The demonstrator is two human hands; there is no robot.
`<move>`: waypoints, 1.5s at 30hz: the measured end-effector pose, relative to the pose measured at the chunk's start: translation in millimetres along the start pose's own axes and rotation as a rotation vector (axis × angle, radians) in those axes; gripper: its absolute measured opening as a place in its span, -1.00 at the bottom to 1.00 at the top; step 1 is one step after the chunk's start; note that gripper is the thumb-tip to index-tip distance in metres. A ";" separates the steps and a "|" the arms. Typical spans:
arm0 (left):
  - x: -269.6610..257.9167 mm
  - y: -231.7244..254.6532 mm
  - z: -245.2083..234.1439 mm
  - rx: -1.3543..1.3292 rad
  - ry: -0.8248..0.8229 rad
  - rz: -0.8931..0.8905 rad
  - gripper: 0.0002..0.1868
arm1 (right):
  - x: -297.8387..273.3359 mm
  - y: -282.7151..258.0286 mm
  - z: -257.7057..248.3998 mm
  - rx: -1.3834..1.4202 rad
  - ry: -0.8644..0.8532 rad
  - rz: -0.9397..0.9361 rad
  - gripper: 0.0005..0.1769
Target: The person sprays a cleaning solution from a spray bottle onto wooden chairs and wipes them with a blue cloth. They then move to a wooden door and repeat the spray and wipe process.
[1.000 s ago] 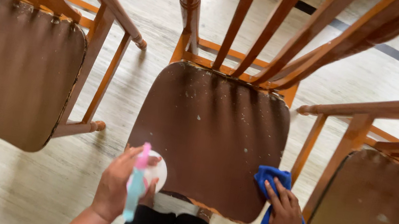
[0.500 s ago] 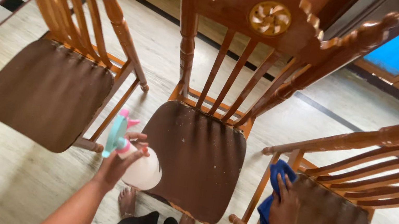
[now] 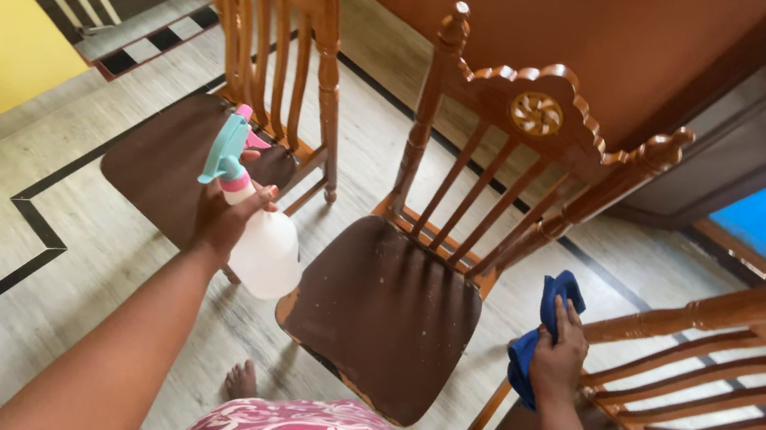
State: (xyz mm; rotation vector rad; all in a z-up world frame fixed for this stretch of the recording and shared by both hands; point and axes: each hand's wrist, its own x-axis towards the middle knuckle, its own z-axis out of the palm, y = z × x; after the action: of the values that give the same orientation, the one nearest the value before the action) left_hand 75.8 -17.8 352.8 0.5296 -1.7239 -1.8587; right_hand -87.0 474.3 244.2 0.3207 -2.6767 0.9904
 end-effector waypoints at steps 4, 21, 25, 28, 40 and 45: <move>3.3 22.2 -33.4 -0.136 0.054 0.012 -0.48 | 14.0 -15.6 -11.3 0.028 -0.019 -0.018 -0.37; 30.3 63.7 -213.0 0.123 0.190 0.057 -0.48 | 36.9 -160.2 65.7 0.130 -0.018 -0.193 -0.42; 39.2 62.9 -268.3 0.028 0.146 0.082 -0.43 | 28.2 -199.9 99.0 0.124 -0.002 -0.228 -0.43; 47.7 62.6 -306.9 -0.038 0.052 0.099 -0.39 | 19.3 -228.5 115.9 0.138 -0.009 -0.198 -0.41; 53.3 51.1 -369.3 0.121 0.079 0.071 -0.45 | -19.6 -296.3 156.6 0.182 -0.090 -0.045 -0.41; 54.4 37.1 -376.4 0.289 0.121 0.200 -0.31 | -2.8 -300.6 166.4 0.151 -0.098 -0.043 -0.40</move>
State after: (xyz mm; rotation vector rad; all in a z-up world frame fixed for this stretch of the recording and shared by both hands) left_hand 271.9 -345.7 355.3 0.5456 -1.8989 -1.4215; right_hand -24.1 141.6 302.6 0.4666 -2.6741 1.1960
